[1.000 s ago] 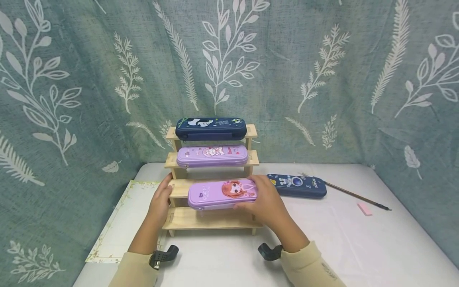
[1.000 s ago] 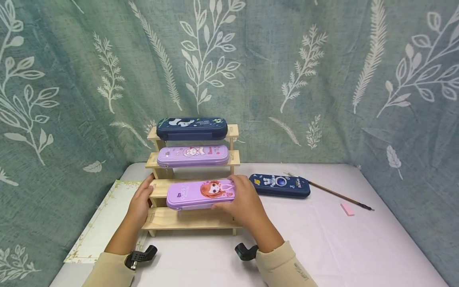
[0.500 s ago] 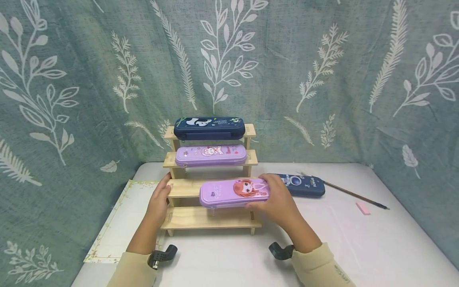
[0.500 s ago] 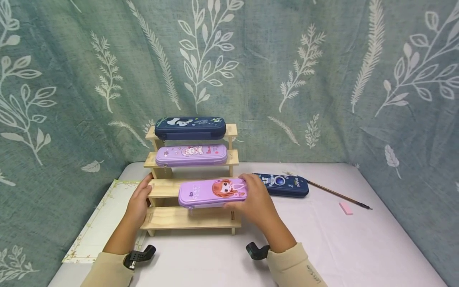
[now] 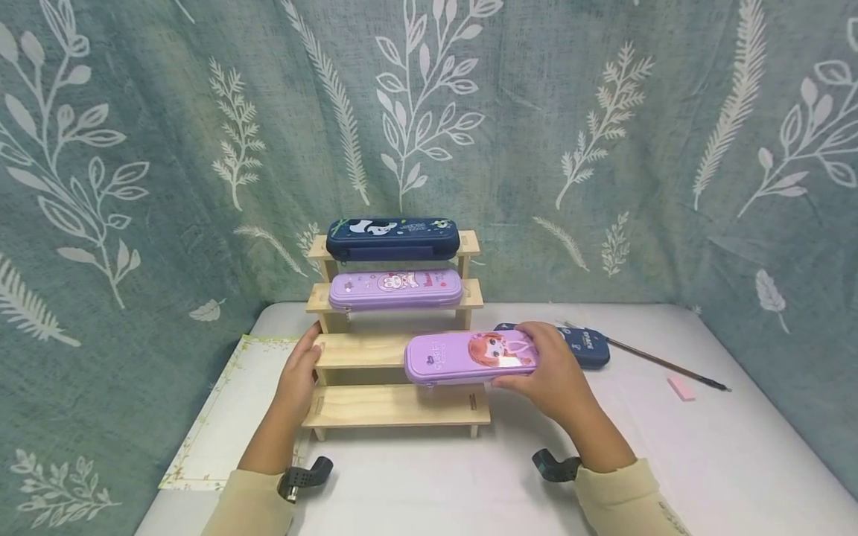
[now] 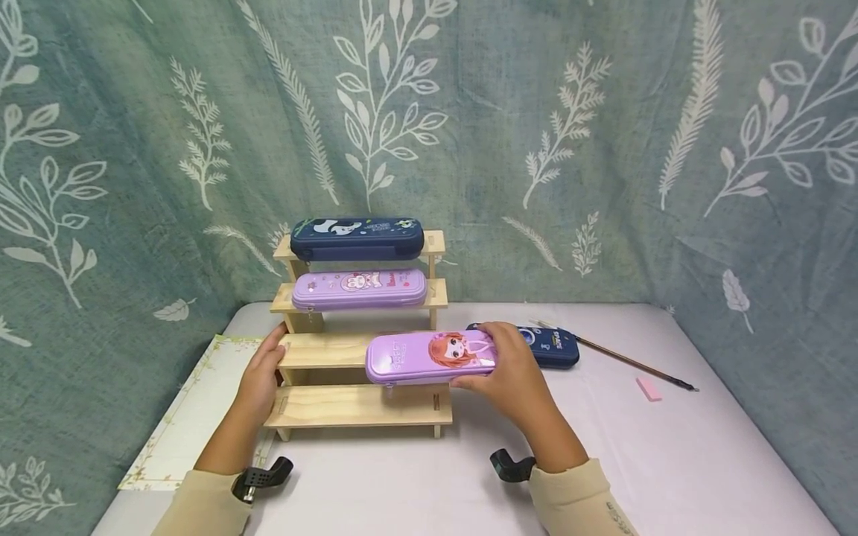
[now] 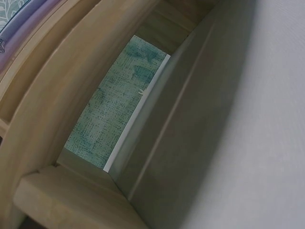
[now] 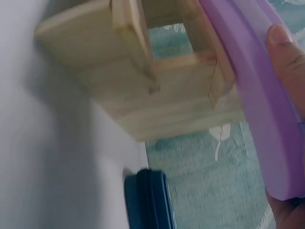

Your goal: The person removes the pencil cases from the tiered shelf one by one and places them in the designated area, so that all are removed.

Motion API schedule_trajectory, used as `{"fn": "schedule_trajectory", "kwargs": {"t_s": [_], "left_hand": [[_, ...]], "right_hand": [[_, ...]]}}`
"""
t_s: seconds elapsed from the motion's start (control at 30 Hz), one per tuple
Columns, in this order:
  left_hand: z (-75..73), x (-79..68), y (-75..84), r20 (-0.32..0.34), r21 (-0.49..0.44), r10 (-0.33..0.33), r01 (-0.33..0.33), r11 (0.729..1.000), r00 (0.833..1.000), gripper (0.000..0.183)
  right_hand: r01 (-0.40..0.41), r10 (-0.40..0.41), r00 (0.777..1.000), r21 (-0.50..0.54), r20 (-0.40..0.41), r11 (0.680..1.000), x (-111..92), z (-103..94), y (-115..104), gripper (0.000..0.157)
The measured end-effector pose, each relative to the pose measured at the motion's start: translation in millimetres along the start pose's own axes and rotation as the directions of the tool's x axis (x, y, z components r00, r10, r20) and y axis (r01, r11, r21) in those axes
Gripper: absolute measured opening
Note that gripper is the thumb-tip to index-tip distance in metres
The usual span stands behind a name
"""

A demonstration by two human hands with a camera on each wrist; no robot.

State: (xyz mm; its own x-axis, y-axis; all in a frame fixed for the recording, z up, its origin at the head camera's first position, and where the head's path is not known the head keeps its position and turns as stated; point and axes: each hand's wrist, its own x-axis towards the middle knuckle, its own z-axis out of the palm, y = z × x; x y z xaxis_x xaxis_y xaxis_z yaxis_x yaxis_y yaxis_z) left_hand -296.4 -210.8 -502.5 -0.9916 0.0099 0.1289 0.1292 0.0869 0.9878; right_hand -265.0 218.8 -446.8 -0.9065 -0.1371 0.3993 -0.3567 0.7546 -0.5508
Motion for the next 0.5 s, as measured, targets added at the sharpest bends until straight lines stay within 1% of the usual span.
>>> {"fn": "schedule_trajectory", "kwargs": {"t_s": [0.17, 0.33, 0.5], "left_hand": [[0.4, -0.6, 1.6, -0.001, 0.000, -0.011, 0.011, 1.000, 1.000, 0.055], [0.3, -0.9, 1.2, 0.004, 0.003, 0.000, 0.000, 1.000, 1.000, 0.055], [0.5, -1.3, 1.7, 0.008, 0.020, 0.002, -0.003, 1.000, 1.000, 0.055]], "right_hand": [[-0.024, 0.023, 0.999, -0.012, -0.022, 1.000, -4.2, -10.3, 8.2, 0.101], [-0.063, 0.062, 0.997, -0.022, -0.042, 0.998, -6.6, -23.3, 16.1, 0.102], [-0.075, 0.073, 0.995, -0.027, -0.062, 0.997, -9.2, -34.5, 27.2, 0.100]]}}
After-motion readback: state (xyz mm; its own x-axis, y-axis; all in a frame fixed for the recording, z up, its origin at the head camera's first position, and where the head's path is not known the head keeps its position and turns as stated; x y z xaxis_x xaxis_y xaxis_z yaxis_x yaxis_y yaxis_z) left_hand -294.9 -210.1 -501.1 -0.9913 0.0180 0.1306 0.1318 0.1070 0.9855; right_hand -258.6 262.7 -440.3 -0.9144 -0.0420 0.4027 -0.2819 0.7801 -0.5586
